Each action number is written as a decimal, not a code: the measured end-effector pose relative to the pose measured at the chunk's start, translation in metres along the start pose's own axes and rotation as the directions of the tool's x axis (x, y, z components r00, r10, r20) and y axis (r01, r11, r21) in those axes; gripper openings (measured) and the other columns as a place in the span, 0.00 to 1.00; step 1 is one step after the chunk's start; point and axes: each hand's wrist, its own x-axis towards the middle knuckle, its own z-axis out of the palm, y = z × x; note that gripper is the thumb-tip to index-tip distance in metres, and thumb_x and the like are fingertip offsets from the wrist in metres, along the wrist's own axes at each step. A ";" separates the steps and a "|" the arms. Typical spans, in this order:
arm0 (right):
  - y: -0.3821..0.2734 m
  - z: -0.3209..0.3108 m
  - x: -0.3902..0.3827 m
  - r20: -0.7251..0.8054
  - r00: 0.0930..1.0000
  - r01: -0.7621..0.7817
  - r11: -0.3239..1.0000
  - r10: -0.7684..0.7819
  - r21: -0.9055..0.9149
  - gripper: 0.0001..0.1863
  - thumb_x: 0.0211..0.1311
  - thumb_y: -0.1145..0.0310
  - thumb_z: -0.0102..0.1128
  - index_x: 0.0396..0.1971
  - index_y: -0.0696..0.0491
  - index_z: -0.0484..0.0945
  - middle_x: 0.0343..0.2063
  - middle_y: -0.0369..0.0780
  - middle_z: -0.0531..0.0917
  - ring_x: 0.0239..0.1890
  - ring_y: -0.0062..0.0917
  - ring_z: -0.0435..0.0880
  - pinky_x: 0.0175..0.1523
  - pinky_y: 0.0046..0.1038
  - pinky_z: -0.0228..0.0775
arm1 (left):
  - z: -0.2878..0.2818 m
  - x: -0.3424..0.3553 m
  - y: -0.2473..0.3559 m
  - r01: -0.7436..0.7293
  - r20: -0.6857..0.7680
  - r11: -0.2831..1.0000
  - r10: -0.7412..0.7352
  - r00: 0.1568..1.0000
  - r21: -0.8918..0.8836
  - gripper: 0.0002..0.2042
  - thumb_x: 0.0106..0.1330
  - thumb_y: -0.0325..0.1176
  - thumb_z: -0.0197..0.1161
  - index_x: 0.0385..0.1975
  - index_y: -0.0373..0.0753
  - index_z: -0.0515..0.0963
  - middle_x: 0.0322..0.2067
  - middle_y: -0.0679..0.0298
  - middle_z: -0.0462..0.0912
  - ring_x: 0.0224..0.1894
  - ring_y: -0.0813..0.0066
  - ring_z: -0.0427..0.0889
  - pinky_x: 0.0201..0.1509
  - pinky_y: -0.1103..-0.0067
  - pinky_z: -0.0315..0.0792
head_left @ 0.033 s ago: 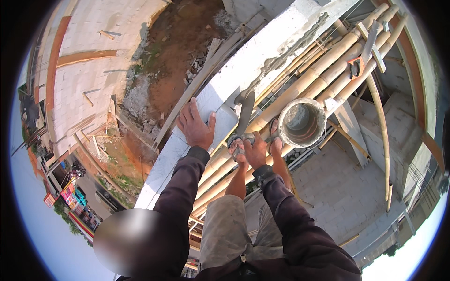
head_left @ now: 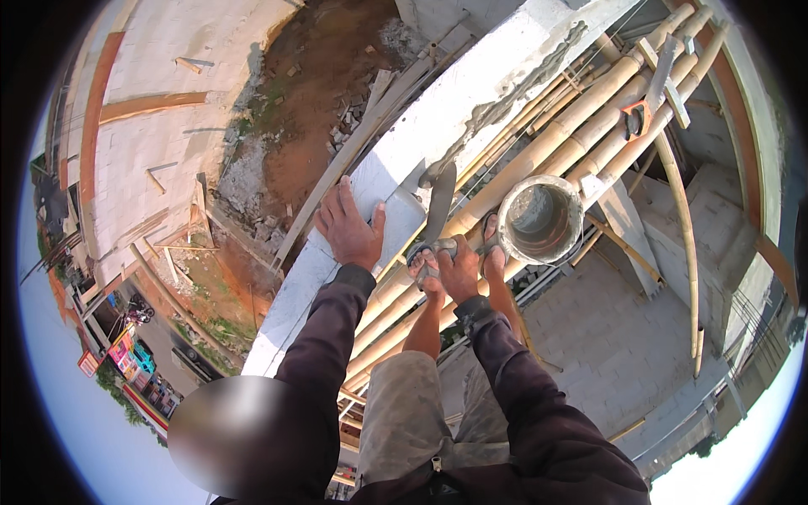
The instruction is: The person places white blocks onto a bamboo scaffold, applies cement with a trowel to the joints, and saws a block to size before setting it in place. The work continues with additional blocks being aligned and cemented along the scaffold.
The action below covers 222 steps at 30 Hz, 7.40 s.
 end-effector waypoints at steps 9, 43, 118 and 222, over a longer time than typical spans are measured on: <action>-0.027 -0.050 0.032 0.002 0.999 -0.042 0.999 0.042 0.014 0.18 0.57 0.58 0.57 0.38 0.59 0.77 0.26 0.52 0.83 0.32 0.46 0.85 0.45 0.42 0.74 | 0.006 0.007 0.000 -0.010 -0.007 1.000 0.010 1.000 0.007 0.37 0.64 0.49 0.63 0.70 0.38 0.59 0.63 0.51 0.67 0.66 0.50 0.64 0.69 0.52 0.52; 0.191 -0.212 -0.006 -0.254 0.948 -0.283 0.876 0.192 -0.390 0.19 0.53 0.60 0.66 0.41 0.58 0.84 0.31 0.53 0.86 0.37 0.46 0.87 0.45 0.41 0.78 | 0.018 0.006 -0.008 -0.063 -0.067 0.994 0.069 0.995 0.089 0.36 0.66 0.49 0.61 0.71 0.38 0.59 0.63 0.49 0.69 0.65 0.50 0.66 0.70 0.55 0.53; -0.158 -0.347 0.465 -0.489 0.871 -0.139 0.937 -0.039 -0.322 0.50 0.37 0.47 0.71 0.62 0.60 0.72 0.54 0.54 0.81 0.58 0.45 0.80 0.65 0.36 0.69 | 0.012 0.139 0.116 0.011 0.328 0.960 0.085 0.941 -0.279 0.50 0.51 0.39 0.77 0.73 0.38 0.54 0.66 0.52 0.66 0.68 0.52 0.63 0.71 0.55 0.55; 0.015 -0.088 0.291 -0.359 0.540 0.025 0.412 0.761 0.911 0.30 0.76 0.45 0.42 0.37 0.63 0.75 0.34 0.44 0.78 0.39 0.31 0.72 0.48 0.35 0.64 | 0.030 0.121 0.151 -0.453 0.238 0.890 0.453 0.859 -0.057 0.38 0.71 0.57 0.52 0.74 0.39 0.57 0.75 0.43 0.45 0.77 0.35 0.40 0.72 0.37 0.38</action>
